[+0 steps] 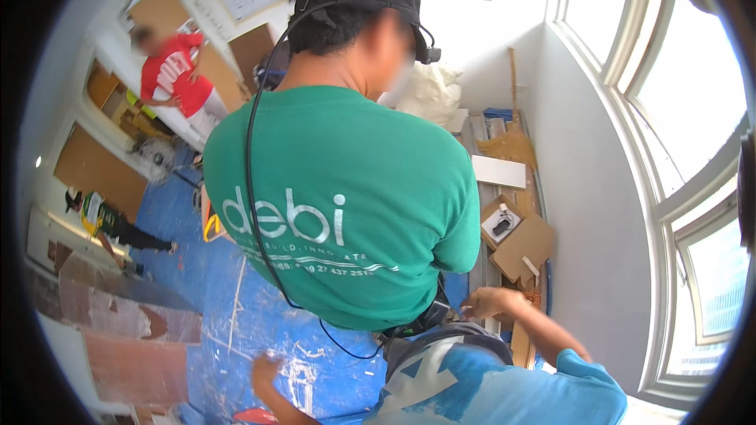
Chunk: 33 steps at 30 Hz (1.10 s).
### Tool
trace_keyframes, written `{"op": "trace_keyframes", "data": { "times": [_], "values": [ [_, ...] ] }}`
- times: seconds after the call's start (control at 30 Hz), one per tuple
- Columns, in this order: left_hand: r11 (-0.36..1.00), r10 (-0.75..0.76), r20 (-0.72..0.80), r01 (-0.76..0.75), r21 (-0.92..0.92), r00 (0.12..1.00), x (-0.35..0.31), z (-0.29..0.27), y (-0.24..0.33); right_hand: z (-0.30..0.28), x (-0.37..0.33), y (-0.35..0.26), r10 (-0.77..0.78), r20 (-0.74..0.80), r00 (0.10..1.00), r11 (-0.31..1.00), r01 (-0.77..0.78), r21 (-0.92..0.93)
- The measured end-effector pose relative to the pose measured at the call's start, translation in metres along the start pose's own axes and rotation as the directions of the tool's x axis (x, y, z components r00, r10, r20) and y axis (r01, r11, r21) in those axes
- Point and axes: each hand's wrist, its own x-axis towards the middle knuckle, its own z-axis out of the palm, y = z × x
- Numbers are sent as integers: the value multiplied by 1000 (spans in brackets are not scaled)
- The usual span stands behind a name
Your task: The person picks up and arranges various tools and materials on a blue tarp, placing a tool case onto a piece of wood and applying tape to the wood to secure items.
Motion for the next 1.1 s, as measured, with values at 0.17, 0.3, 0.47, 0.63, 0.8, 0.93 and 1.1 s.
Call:
{"op": "trace_keyframes", "data": {
  "times": [0.17, 0.3, 0.47, 0.63, 0.8, 0.93, 1.1],
  "values": [
    [512, 420, 492, 248, -822, 763, 71, 147, -6, 160, 118, 127, 400, -246, 883, 910, -352, 217],
    [445, 83, 694, 596, -668, 716, -44, 291, 35, 227, 113, 179, 503, 105, 858, 713, -480, 511],
    [404, 105, 803, 713, -574, 587, -50, 323, 71, 179, 154, 219, 291, -85, 953, 956, -287, 56],
    [276, -27, 686, 665, -694, 727, -68, 307, -8, 111, 196, 146, 402, -110, 909, 916, -398, 57],
    [146, -170, 563, 586, -797, 809, -63, 278, -88, 75, 228, 95, 425, -206, 881, 901, -435, 0],
    [55, -256, 490, 519, -853, 833, -70, 274, -167, 108, 279, 39, 405, -206, 891, 885, -439, -156],
    [53, -323, 610, 657, -752, 723, -112, 322, -303, 204, 342, -35, 225, -59, 973, 756, -212, -620]
  ]
}}
